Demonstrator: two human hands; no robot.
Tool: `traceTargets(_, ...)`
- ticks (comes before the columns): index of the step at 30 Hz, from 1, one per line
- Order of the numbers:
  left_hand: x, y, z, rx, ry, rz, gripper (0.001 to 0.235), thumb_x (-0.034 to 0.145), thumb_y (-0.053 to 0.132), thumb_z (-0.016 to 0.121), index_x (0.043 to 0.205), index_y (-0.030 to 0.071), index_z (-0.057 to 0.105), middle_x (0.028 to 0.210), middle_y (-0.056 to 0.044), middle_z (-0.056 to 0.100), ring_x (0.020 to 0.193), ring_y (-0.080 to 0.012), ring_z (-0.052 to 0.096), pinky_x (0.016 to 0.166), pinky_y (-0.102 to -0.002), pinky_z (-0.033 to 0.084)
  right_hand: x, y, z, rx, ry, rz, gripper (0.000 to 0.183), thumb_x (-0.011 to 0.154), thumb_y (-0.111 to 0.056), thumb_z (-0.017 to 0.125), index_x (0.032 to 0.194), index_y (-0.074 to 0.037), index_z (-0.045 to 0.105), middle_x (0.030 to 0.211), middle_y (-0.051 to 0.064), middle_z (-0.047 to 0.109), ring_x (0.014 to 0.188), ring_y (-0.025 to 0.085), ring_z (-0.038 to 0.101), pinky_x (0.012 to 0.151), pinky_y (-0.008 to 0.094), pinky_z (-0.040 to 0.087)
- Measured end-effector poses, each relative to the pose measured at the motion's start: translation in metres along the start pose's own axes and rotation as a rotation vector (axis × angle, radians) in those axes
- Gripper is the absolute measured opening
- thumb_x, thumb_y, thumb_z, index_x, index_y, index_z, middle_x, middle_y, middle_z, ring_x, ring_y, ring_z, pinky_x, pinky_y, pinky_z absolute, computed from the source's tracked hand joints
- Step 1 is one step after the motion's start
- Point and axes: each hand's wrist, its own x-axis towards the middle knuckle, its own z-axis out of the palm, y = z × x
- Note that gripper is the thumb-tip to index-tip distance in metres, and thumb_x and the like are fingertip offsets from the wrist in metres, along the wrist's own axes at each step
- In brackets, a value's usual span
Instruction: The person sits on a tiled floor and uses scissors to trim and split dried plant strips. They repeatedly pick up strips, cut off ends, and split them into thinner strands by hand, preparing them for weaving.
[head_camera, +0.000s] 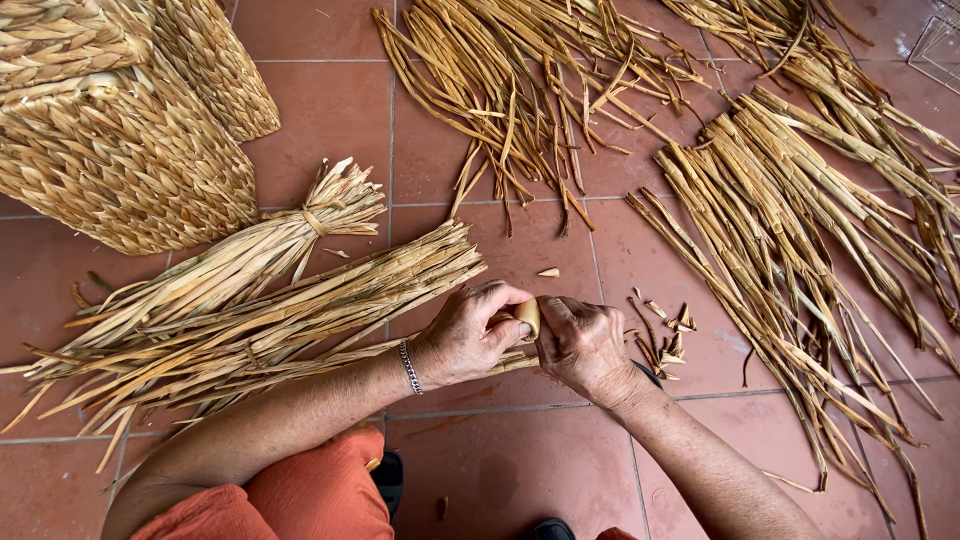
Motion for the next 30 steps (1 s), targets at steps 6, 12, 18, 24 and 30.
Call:
traceTargets(6, 0.005, -0.020, 0.000, 0.031, 0.006, -0.099, 0.010, 0.096, 0.009, 0.070, 0.103, 0.002, 0.067, 0.082, -0.008, 0.073, 0.065, -0.0126, 0.067, 0.058, -0.029, 0.054, -0.006, 0.000, 0.012, 0.021, -0.008, 0.020, 0.004, 0.085, -0.002, 0.067, 0.088, -0.004, 0.068, 0.064, 0.009, 0.065, 0.051, 0.026, 0.066, 0.045, 0.039, 0.053)
traceTargets(12, 0.020, -0.036, -0.004, -0.143, -0.097, -0.254, 0.020, 0.096, 0.016, 0.066, 0.115, 0.010, 0.066, 0.087, -0.004, 0.077, 0.058, -0.0081, 0.065, 0.049, -0.022, 0.055, -0.024, 0.042, 0.032, 0.423, -0.144, 0.196, 0.020, 0.098, -0.003, 0.056, 0.087, -0.004, 0.073, 0.086, 0.006, 0.076, 0.060, 0.009, 0.072, 0.047, 0.023, 0.057)
traceTargets(18, 0.011, -0.039, -0.041, -0.047, -0.273, -0.527, 0.035, 0.094, 0.018, 0.070, 0.127, 0.013, 0.057, 0.089, -0.007, 0.074, 0.073, -0.0113, 0.070, 0.062, -0.027, 0.060, -0.021, 0.083, -0.004, 0.280, -0.199, 0.614, 0.020, 0.101, -0.021, 0.062, 0.104, -0.010, 0.079, 0.099, 0.007, 0.081, 0.062, 0.016, 0.071, 0.049, 0.030, 0.055)
traceTargets(24, 0.000, -0.044, -0.035, 0.274, -0.083, -0.132, 0.021, 0.092, 0.011, 0.073, 0.111, 0.009, 0.064, 0.086, -0.008, 0.073, 0.073, -0.0190, 0.072, 0.066, -0.037, 0.059, -0.010, 0.067, -0.036, 0.207, -0.069, -0.071, 0.044, 0.099, -0.020, 0.064, 0.139, -0.003, 0.057, 0.128, 0.020, 0.069, 0.112, 0.034, 0.067, 0.093, 0.045, 0.054)
traceTargets(30, 0.000, -0.039, -0.027, 0.331, 0.017, 0.179, 0.027, 0.089, 0.004, 0.072, 0.114, 0.007, 0.061, 0.100, -0.012, 0.068, 0.094, -0.0313, 0.069, 0.081, -0.044, 0.055, -0.015, 0.049, 0.003, 0.840, -0.593, 0.669, 0.041, 0.101, -0.025, 0.054, 0.140, -0.017, 0.060, 0.097, 0.006, 0.075, 0.077, 0.013, 0.070, 0.067, 0.030, 0.057)
